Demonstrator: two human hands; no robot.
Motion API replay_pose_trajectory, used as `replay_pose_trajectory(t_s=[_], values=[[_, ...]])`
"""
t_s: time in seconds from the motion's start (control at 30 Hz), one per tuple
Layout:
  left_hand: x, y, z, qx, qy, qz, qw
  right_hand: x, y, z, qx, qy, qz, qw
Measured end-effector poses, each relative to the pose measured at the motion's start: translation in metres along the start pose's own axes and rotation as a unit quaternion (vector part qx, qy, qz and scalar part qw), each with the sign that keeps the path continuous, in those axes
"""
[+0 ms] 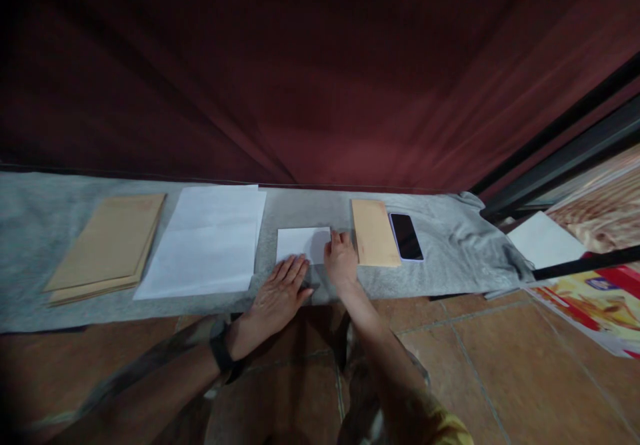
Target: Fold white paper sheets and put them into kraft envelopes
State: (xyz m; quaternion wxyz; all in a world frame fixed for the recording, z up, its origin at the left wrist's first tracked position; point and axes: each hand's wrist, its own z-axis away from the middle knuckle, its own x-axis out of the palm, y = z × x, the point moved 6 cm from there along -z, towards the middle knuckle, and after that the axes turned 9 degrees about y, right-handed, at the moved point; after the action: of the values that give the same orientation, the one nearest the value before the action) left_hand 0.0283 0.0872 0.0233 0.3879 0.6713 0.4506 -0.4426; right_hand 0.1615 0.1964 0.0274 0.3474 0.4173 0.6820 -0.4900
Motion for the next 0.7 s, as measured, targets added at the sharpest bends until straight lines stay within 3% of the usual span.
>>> replay_pose_trajectory(t_s=[0.1, 0.27, 0.53, 0.7], values=[[0.003, 0.002, 0.005, 0.007, -0.003, -0.008, 1.000, -0.001, -0.024, 0.019, -0.091, -0.003, -0.065, 0.994], [0.005, -0.001, 0.009, 0.017, -0.011, -0.022, 1.000, 0.010, -0.046, 0.058, -0.216, -0.082, -0.137, 0.963], [0.004, -0.012, 0.015, -0.036, -0.018, -0.037, 0.999, 0.008, -0.023, 0.079, -0.271, -0.088, -0.040, 0.958], [0.007, -0.015, 0.019, -0.056, -0.028, -0.045, 0.997, 0.001, -0.007, 0.085, -0.260, -0.072, 0.000, 0.963]])
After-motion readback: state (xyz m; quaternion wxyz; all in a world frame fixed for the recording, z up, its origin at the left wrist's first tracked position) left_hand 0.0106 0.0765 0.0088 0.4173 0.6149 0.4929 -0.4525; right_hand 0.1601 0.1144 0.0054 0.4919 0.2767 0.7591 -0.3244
